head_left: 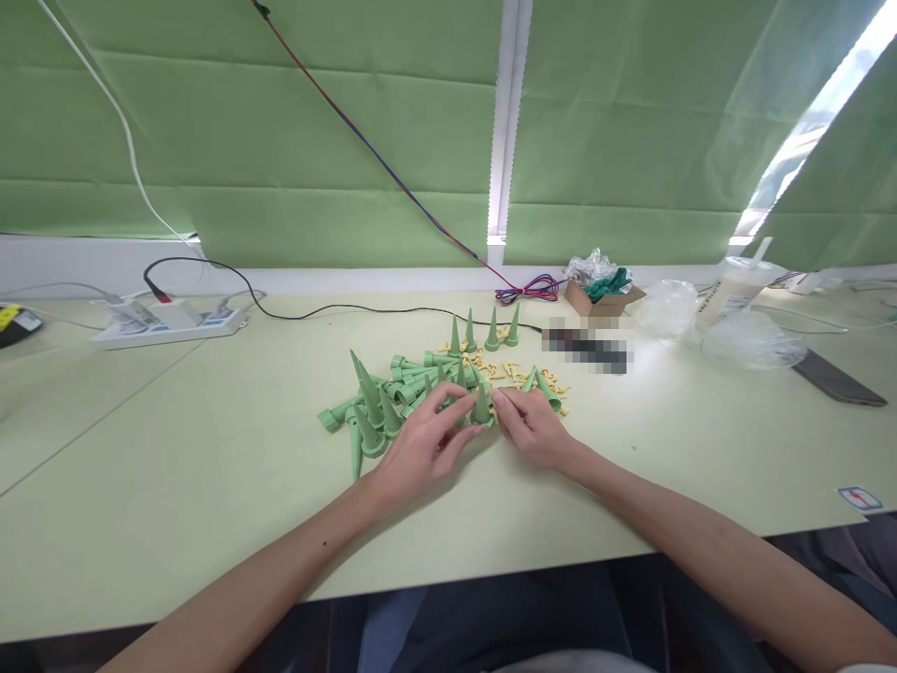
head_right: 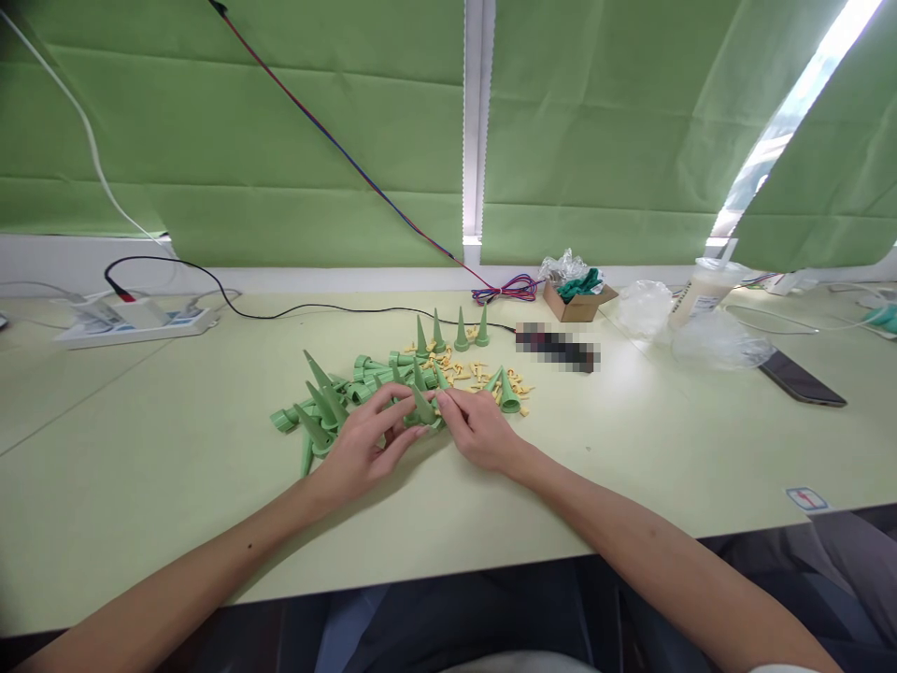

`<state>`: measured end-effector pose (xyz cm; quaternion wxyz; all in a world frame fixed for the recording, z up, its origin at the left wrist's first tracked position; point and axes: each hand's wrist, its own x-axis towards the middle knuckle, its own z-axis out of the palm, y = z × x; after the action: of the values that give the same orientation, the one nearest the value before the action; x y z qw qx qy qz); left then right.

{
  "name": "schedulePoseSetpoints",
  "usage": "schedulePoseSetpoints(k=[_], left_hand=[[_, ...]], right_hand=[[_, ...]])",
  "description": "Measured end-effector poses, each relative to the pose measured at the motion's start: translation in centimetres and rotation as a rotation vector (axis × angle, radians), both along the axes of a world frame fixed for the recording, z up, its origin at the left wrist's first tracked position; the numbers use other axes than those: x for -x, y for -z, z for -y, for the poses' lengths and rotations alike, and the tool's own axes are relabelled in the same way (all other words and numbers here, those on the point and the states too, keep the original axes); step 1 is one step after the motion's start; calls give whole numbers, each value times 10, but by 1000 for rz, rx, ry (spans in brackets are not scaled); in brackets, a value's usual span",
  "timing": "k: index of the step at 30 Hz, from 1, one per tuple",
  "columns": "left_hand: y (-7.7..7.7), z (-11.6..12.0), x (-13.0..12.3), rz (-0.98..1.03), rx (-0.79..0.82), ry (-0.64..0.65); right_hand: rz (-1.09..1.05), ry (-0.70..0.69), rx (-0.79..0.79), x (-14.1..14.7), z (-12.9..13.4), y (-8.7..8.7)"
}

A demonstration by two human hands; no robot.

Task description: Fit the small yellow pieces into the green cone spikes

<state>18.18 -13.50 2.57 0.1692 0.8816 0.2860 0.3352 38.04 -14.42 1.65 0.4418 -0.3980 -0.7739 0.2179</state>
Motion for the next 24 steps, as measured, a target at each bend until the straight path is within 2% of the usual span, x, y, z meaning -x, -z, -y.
schedulePoseSetpoints(k=[5, 8, 11, 13, 17, 24], left_hand=[[1, 0, -2, 1, -20, -26], [0, 3, -4, 58, 20, -90], [-4, 5, -6, 103, 140, -172], [-7, 6, -6, 102, 213, -181], [-11, 5, -6, 103, 351, -126], [-12, 3, -6, 135, 701, -51]], right_hand=[[-8, 41, -5, 2, 1, -2], [-48, 87, -6, 3, 1, -1], [-123, 109, 8, 2, 2, 1], [-166, 104, 15, 2, 2, 3], [-162, 55, -4, 0, 3, 5], [-107, -30, -47, 0, 4, 2]])
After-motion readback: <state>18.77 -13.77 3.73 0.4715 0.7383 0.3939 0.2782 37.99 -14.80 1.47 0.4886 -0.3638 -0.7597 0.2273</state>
